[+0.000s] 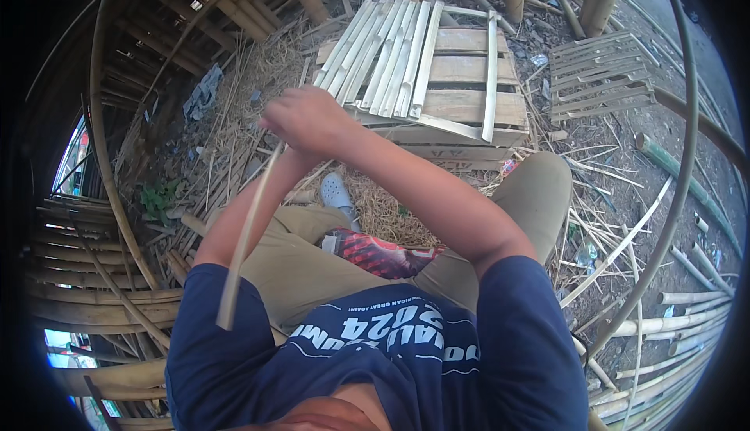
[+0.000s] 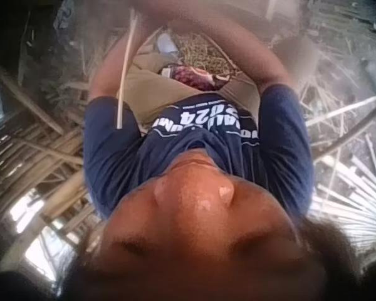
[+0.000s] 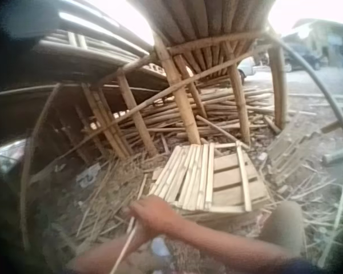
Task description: The person aligns bamboo strips against a wooden frame, splits and snaps bamboo strips by hand, and wraps and ties a bamboo strip onto the frame.
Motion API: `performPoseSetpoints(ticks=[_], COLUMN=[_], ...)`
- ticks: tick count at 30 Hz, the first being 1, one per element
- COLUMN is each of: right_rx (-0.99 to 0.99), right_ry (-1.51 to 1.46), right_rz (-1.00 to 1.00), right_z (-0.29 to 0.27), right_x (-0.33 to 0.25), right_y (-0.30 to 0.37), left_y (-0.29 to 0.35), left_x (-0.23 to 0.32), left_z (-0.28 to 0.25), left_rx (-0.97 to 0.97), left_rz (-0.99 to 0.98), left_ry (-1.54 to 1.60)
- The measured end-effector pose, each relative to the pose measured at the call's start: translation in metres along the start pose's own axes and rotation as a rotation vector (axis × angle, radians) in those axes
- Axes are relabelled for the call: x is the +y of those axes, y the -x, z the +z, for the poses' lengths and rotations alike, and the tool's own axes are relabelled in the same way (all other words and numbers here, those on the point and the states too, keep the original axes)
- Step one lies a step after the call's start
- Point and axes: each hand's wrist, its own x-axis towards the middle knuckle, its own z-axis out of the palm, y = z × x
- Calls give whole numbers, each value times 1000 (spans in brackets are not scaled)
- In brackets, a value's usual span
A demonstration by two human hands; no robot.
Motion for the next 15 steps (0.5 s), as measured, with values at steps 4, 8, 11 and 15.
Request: performPoseSetpoints(ticks=[4, 8, 11, 15], right_rx=[41, 12, -151, -93], right_ry=[-141, -199, -16, -307], right_rz=[-42, -409, -75, -155], right_z=[-23, -24, -17, -34], right_x=[1, -13, -4, -16], right_y=[-16, -17, -10, -12], left_y=[-3, 1, 2, 10], left_x=[9, 17, 27, 28], left_z=[-9, -20, -21, -26], left_rx=[49, 92, 131, 152], left_rz=[6, 10, 25, 21], left_ry=[99, 172, 228, 270])
